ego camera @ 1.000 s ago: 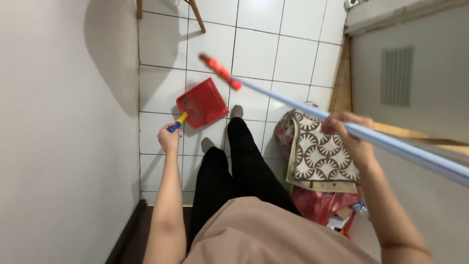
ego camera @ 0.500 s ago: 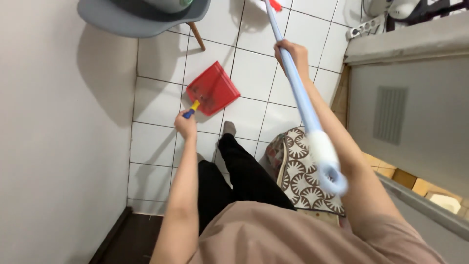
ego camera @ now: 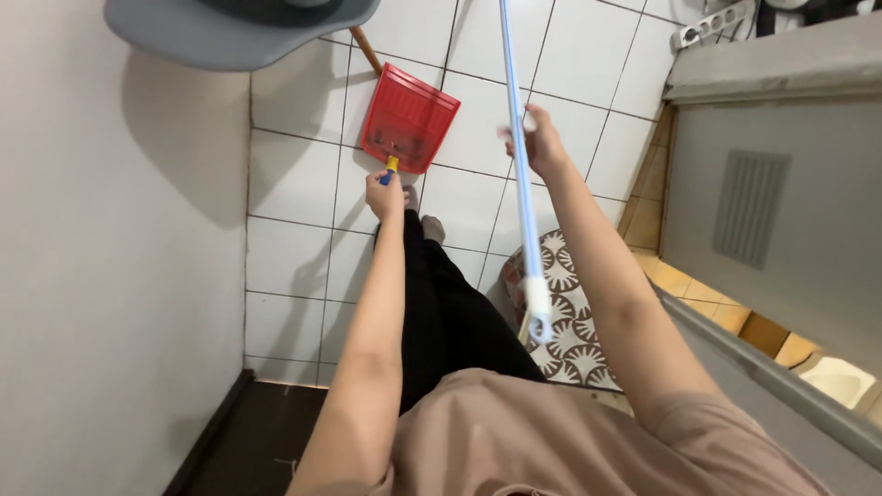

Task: The recorder sweeps dirt into a red dustpan and then places a floor mat on the tiled floor near a shower curtain.

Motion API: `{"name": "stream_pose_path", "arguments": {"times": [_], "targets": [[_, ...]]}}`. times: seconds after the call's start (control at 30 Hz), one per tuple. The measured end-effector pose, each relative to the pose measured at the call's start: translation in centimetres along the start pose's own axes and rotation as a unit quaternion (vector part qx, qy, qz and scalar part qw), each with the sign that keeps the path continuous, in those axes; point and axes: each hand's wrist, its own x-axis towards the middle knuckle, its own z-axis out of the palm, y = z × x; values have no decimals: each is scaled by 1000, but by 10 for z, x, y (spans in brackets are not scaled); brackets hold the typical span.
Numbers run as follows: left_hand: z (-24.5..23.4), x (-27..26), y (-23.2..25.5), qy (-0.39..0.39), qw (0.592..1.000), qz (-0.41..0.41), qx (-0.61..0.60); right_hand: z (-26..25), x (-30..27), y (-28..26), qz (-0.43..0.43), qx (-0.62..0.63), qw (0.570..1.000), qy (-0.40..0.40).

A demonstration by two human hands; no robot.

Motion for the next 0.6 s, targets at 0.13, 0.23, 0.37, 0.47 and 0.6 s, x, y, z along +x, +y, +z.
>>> {"name": "stream_pose_path", "arguments": {"times": [0.13, 0.23, 0.37, 0.47, 0.6], "targets": [[0, 2, 13, -42, 998, -52, -14, -25, 1, 36, -119, -428, 888, 122], [4, 11, 13, -54, 995, -82, -36, -92, -14, 105, -119, -567, 803, 141], [3, 22, -3, -52, 995, -71, -57, -164, -84, 162, -137, -590, 785, 130], [-11, 3, 10, -31, 998, -18, -50, -150, -173, 137, -42, -522, 838, 151], [-32, -21, 19, -70, 996, 44, 22, -200, -164, 106, -71, -641, 748, 157]]}}
